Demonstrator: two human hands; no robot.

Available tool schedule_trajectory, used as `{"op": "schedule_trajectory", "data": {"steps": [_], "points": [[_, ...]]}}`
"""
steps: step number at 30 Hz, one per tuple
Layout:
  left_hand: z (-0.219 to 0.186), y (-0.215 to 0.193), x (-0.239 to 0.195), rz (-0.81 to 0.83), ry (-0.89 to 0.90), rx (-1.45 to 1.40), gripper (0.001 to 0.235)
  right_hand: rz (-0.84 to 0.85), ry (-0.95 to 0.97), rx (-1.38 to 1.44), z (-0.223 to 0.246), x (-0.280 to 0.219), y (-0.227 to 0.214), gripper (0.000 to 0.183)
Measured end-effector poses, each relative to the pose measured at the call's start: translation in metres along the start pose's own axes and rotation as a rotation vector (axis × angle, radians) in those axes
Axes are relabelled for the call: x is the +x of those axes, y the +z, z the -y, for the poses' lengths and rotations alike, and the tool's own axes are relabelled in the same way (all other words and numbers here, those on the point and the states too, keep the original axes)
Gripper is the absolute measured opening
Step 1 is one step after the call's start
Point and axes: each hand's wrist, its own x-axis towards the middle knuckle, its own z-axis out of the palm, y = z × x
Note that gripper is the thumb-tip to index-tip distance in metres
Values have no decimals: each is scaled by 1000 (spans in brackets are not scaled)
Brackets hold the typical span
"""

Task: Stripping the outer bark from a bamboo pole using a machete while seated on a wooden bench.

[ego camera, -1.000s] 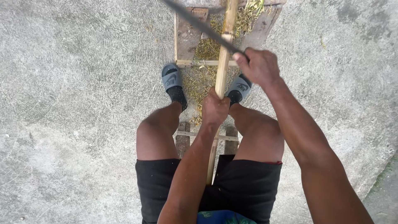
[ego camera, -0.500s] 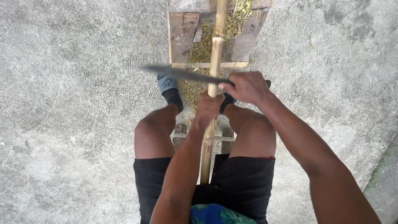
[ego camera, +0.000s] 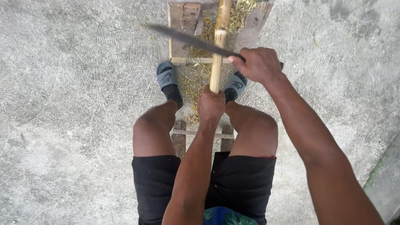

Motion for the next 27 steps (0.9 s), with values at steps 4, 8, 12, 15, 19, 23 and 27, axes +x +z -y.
{"op": "schedule_trajectory", "data": {"steps": [4,8,12,15,19,23,27], "points": [[-1,2,0,14,-56,38,35,-18,96,11,16,-1,-4,66],[4,7,9,44,-63,41,41,103,-75,-83,8,11,-4,68],[3,6,4,-24,-2,2,35,-65,24,-101,-9,22,-12,67],[1,1,4,27,-14,-5,36,38,-14,-136,18,-1,-7,68],[7,7,4,96,-34,63,33,198,-87,-185,7,2,-10,69],[-2,0,2,36,-24,-6,35,-28,135,-48,-15,14,-13,72],[7,5,8,66,-35,14,35,-67,-1,-49,-1,-12,16,68]]}}
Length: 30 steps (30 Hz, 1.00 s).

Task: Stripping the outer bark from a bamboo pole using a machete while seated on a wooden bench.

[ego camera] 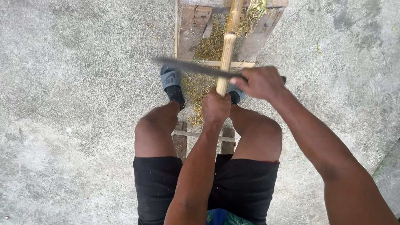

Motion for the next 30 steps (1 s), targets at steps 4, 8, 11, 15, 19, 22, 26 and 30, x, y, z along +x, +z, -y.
{"op": "schedule_trajectory", "data": {"steps": [4,8,11,15,19,22,26,30], "points": [[-10,-9,-5,14,-22,-11,34,23,-85,10,-6,8,3,66],[-8,-6,-4,-5,-7,-40,37,-5,40,56,4,0,4,66],[-12,-8,-3,-5,-10,-35,39,38,-7,65,14,-2,2,66],[-4,-4,-2,37,-19,-18,36,193,2,-31,4,7,-10,59],[-10,-9,-3,18,-46,-45,40,-7,259,88,-18,29,-23,63],[-9,-6,-2,6,-4,-45,40,-4,300,100,-3,18,-20,67],[-4,-2,-2,29,-9,-4,42,266,-68,-92,12,12,-31,65],[-2,0,0,22,7,4,43,28,244,50,-7,30,-43,68]]}}
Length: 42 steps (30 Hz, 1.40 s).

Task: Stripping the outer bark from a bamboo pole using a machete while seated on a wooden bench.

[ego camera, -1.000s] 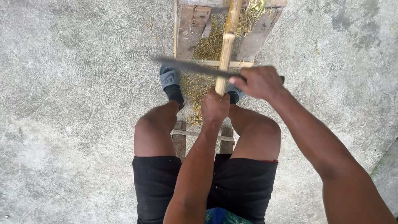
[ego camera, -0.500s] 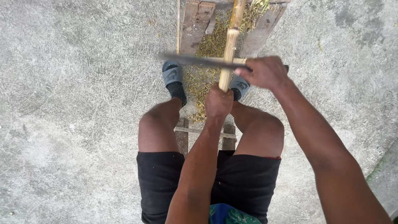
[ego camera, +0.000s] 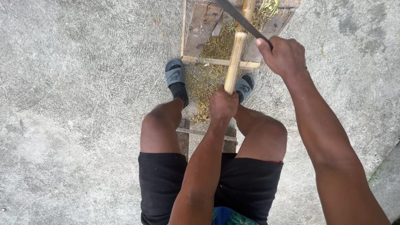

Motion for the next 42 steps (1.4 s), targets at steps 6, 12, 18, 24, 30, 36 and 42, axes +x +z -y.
{"op": "schedule_trajectory", "data": {"steps": [6,12,18,24,30,36,42], "points": [[2,1,0,-11,53,-16,40,249,-272,-233,30,-40,7,70],[-9,-10,-5,3,-18,-47,38,16,-152,-231,18,-26,4,73],[-11,-10,-4,45,-28,-31,39,351,-257,-291,20,-27,6,74],[-5,-5,0,16,-29,13,41,59,-76,-176,16,-10,6,75],[-5,-4,-4,36,-58,11,43,319,-208,-278,20,-9,-11,68],[-1,-3,0,51,-5,-33,42,197,-76,-240,24,-17,5,66],[-1,-2,0,41,-22,-16,40,41,-148,-153,-12,0,23,64]]}}
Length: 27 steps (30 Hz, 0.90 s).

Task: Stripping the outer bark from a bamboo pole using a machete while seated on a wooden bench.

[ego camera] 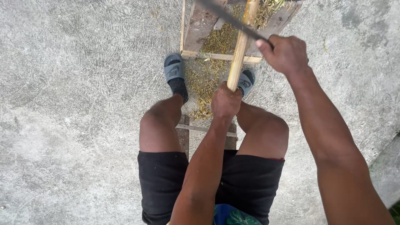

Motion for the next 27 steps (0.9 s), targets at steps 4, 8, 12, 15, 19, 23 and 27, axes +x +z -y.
{"op": "schedule_trajectory", "data": {"steps": [4,8,12,15,19,23,27], "points": [[-4,-2,-1,-2,-32,3,41,-65,104,136,9,-4,0,72],[-1,-1,-5,-13,0,-13,40,41,-76,49,13,-4,5,67],[-6,-5,-5,-27,7,-43,38,-211,-30,153,10,0,6,71],[1,2,1,-23,4,-21,42,-182,-226,8,18,-5,5,72],[-2,-3,1,-55,43,-33,36,-91,7,150,7,13,4,70],[0,-1,1,-42,33,-48,37,-55,-30,171,22,-9,22,70],[-6,-7,-5,-21,-9,-39,39,-10,-117,192,16,-6,21,58]]}}
